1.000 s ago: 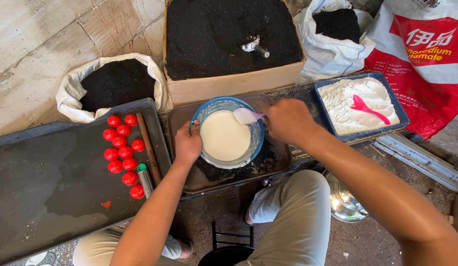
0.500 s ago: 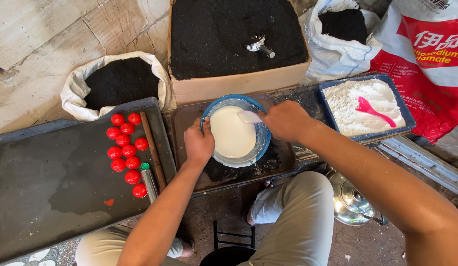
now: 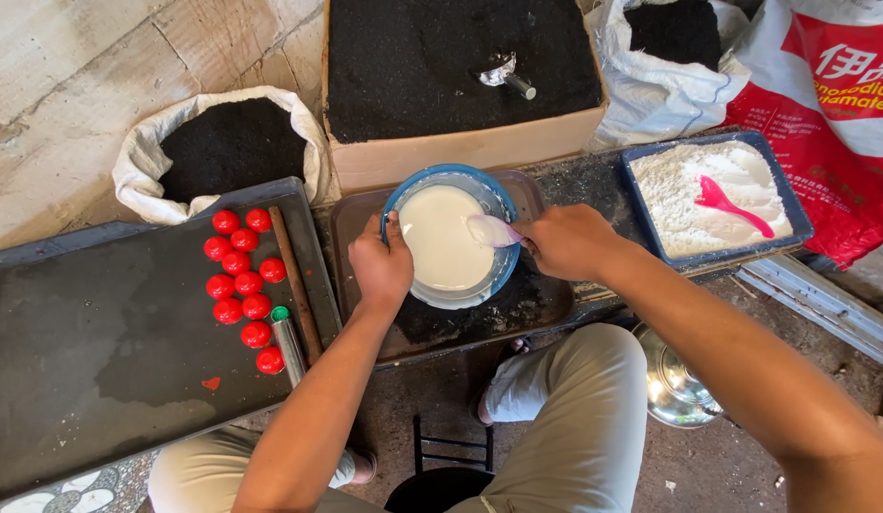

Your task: The person mixes a black granular substance in a tray by hand, then pours a white liquid from a blue bowl into the tray using a pink spatula, and continues mixing the combined ingredients by hand.

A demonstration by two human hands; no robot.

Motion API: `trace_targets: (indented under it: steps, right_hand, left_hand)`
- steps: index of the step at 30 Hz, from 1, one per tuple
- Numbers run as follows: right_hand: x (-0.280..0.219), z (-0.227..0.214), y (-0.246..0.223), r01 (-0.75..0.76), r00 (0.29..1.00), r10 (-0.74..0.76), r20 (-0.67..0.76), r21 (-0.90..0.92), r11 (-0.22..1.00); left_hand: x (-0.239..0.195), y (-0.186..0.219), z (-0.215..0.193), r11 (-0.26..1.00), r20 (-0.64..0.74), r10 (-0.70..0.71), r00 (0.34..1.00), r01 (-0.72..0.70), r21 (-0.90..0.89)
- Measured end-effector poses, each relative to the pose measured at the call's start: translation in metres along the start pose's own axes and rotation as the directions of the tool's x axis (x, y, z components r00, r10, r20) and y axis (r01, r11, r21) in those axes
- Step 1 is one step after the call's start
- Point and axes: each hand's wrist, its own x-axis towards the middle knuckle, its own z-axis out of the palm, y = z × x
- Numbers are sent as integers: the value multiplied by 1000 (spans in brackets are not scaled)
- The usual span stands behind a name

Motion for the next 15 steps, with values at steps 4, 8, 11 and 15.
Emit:
trace_targets:
  steps: [4, 8, 11, 15]
  right_hand:
    - [-13, -16, -12, 19, 999, -26, -37, -176, 984]
    - [-14, -32, -17, 19, 972, -107, -211, -383, 924]
    - [7, -7, -5, 9, 933, -192, -306, -511, 860]
    - [42, 33, 10, 12, 885, -292, -363, -608, 794]
  left_hand:
    - [-4, 3, -4, 999, 15, 0, 1000, -1, 47]
    - [-1, 1, -1, 999, 36, 30, 999, -32, 43]
    - [-2, 4, 0, 997, 47, 49, 998, -52, 61]
    - [0, 9, 6, 994, 75, 81, 994, -86, 69]
